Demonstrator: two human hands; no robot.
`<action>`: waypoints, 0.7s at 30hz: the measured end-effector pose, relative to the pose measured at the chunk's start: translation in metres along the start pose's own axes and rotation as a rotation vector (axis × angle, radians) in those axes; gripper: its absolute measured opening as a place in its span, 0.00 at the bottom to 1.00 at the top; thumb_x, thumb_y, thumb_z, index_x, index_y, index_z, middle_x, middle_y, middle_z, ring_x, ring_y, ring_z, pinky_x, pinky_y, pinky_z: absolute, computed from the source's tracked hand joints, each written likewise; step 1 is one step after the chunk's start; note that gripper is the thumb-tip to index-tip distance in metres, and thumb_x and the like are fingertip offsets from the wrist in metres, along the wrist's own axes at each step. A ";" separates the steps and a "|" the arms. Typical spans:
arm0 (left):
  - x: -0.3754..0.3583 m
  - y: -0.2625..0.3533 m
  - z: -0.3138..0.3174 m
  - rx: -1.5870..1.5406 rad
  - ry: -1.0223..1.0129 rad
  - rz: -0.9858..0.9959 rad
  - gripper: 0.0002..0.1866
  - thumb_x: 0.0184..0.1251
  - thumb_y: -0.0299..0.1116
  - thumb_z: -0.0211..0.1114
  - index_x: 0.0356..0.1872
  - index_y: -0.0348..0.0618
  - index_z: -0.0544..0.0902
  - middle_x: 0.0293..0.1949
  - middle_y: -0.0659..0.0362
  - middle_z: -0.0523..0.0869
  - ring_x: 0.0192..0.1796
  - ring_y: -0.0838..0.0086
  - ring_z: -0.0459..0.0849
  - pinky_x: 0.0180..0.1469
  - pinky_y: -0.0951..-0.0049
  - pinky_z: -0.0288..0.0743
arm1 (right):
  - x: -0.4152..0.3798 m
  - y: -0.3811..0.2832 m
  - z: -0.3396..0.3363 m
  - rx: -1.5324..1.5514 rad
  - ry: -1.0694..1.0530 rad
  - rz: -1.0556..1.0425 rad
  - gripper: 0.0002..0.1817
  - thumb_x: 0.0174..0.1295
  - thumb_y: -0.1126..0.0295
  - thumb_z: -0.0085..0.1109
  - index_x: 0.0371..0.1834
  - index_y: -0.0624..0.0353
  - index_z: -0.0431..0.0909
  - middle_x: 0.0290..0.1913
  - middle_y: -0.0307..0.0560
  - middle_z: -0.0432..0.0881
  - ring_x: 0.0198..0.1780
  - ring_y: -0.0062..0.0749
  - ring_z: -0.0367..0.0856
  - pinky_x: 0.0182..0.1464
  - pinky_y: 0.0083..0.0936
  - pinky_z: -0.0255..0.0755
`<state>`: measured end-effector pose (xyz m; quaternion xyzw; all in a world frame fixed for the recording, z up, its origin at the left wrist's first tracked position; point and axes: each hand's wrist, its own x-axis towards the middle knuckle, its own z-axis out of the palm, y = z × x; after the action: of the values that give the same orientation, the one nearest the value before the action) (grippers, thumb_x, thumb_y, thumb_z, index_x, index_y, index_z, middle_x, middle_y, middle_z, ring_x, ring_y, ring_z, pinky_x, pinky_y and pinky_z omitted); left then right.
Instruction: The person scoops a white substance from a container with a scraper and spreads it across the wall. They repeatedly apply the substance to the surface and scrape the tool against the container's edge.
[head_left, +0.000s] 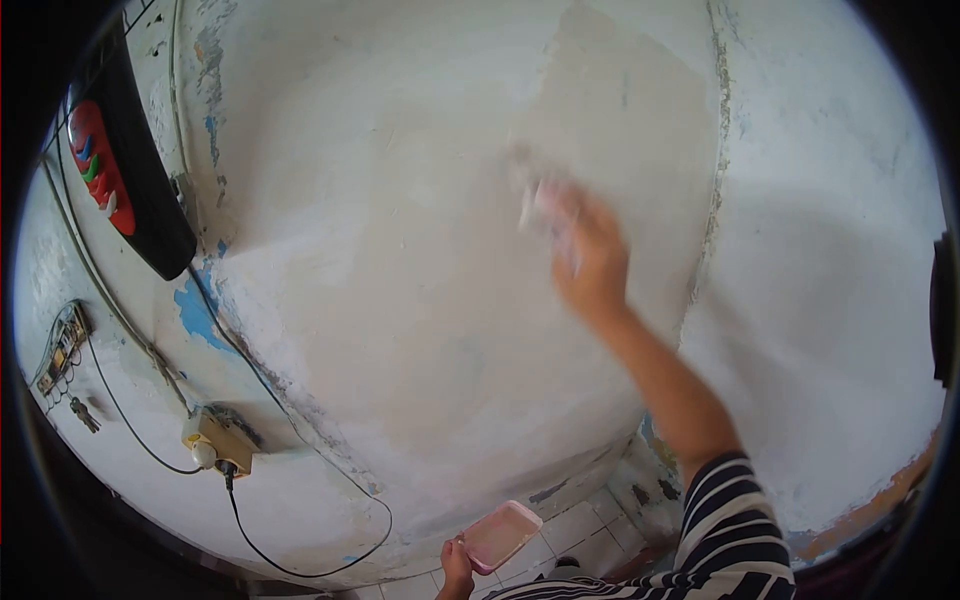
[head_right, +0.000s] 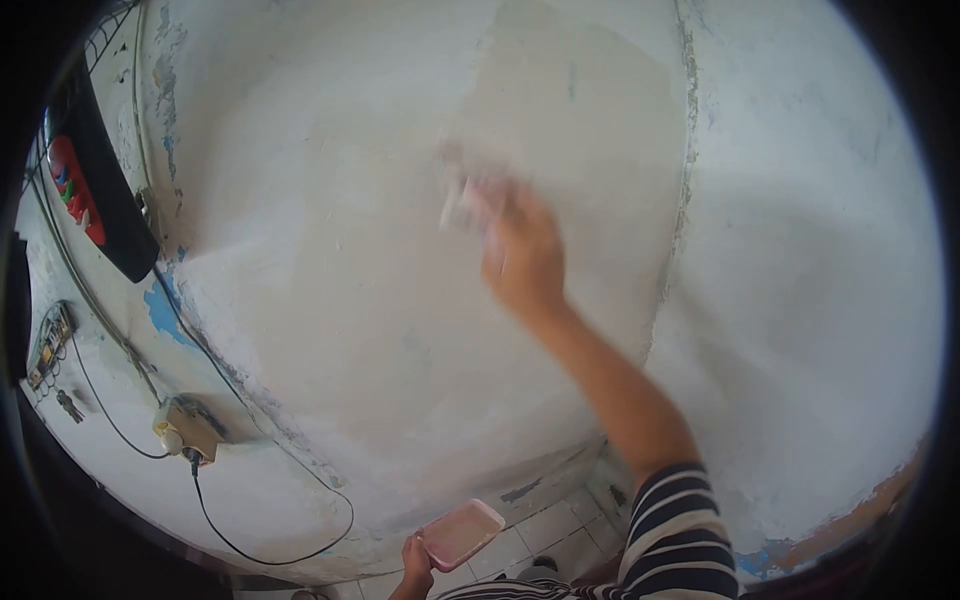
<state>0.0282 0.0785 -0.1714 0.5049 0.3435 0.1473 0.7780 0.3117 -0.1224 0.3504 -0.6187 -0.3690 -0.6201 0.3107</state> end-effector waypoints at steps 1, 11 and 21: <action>-0.002 0.003 0.002 0.017 0.002 -0.012 0.17 0.77 0.42 0.56 0.50 0.36 0.77 0.41 0.53 0.85 0.42 0.67 0.86 0.41 0.65 0.83 | -0.033 -0.028 -0.002 0.013 -0.050 -0.016 0.28 0.55 0.81 0.56 0.61 0.53 0.81 0.59 0.51 0.83 0.60 0.53 0.80 0.64 0.47 0.71; -0.016 0.019 0.023 -0.049 0.041 -0.011 0.13 0.75 0.41 0.61 0.38 0.41 0.77 0.33 0.59 0.82 0.35 0.76 0.78 0.38 0.72 0.74 | 0.034 -0.009 -0.058 0.360 0.070 0.569 0.17 0.65 0.78 0.52 0.55 0.64 0.83 0.41 0.45 0.89 0.40 0.18 0.81 0.44 0.22 0.75; 0.031 -0.037 -0.008 -0.107 -0.123 0.204 0.26 0.77 0.52 0.55 0.57 0.37 0.78 0.36 0.56 0.83 0.29 0.69 0.83 0.21 0.72 0.76 | 0.100 0.013 0.018 -0.129 0.146 -0.074 0.25 0.55 0.79 0.58 0.58 0.48 0.81 0.52 0.47 0.86 0.52 0.50 0.83 0.55 0.45 0.77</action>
<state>0.0404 0.0854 -0.2182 0.5031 0.2336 0.2124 0.8045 0.3280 -0.1074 0.4505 -0.5765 -0.3274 -0.6969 0.2734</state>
